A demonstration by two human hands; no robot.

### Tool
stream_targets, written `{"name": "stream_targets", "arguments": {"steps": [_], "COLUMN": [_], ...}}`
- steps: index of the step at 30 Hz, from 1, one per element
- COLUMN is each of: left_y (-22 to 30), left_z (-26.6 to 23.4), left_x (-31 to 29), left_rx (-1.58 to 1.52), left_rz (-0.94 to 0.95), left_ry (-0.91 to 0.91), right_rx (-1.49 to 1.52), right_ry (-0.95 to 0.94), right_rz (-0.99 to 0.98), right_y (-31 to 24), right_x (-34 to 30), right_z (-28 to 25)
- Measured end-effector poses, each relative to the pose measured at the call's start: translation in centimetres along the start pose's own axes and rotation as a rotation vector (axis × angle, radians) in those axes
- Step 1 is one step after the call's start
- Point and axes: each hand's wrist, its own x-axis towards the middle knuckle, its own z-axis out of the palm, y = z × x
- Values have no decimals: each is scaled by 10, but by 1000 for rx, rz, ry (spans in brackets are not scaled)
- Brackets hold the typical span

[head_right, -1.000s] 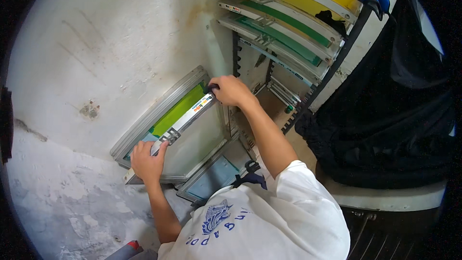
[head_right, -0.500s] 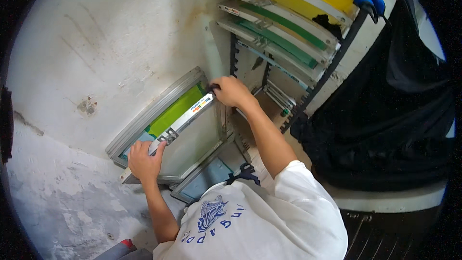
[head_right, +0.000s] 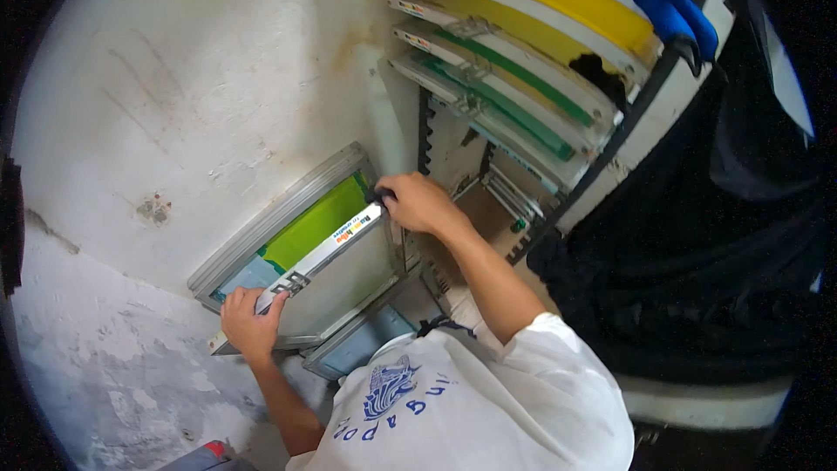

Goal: Wiping down the aluminum frames of screen printing screens using a black cloth.

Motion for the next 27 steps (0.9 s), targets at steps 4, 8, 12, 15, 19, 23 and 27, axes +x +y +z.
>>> {"name": "stream_targets", "arguments": {"steps": [4, 8, 12, 15, 19, 23, 27], "left_y": [-3, -11, -12, -8, -5, 0, -1], "left_z": [0, -9, -6, -7, -8, -11, 0], "left_x": [0, -8, -3, 4, 2, -2, -1], "left_rx": [-27, -7, 7, -27, -21, -28, -2], "left_rz": [-14, -54, -44, -62, -41, -61, -32], "left_ry": [-4, -24, -18, -30, -38, -68, -7], "right_rx": [-183, 14, 72, 0, -98, 68, 146], "right_ry": [64, -37, 45, 141, 78, 29, 36], "right_rz": [-52, -215, -135, -76, -193, -298, -129], "right_y": [-26, -66, 0, 3, -37, -26, -6], "right_x": [-11, -23, -1, -7, -22, -16, -16], "right_z": [36, 51, 22, 12, 42, 41, 14]}}
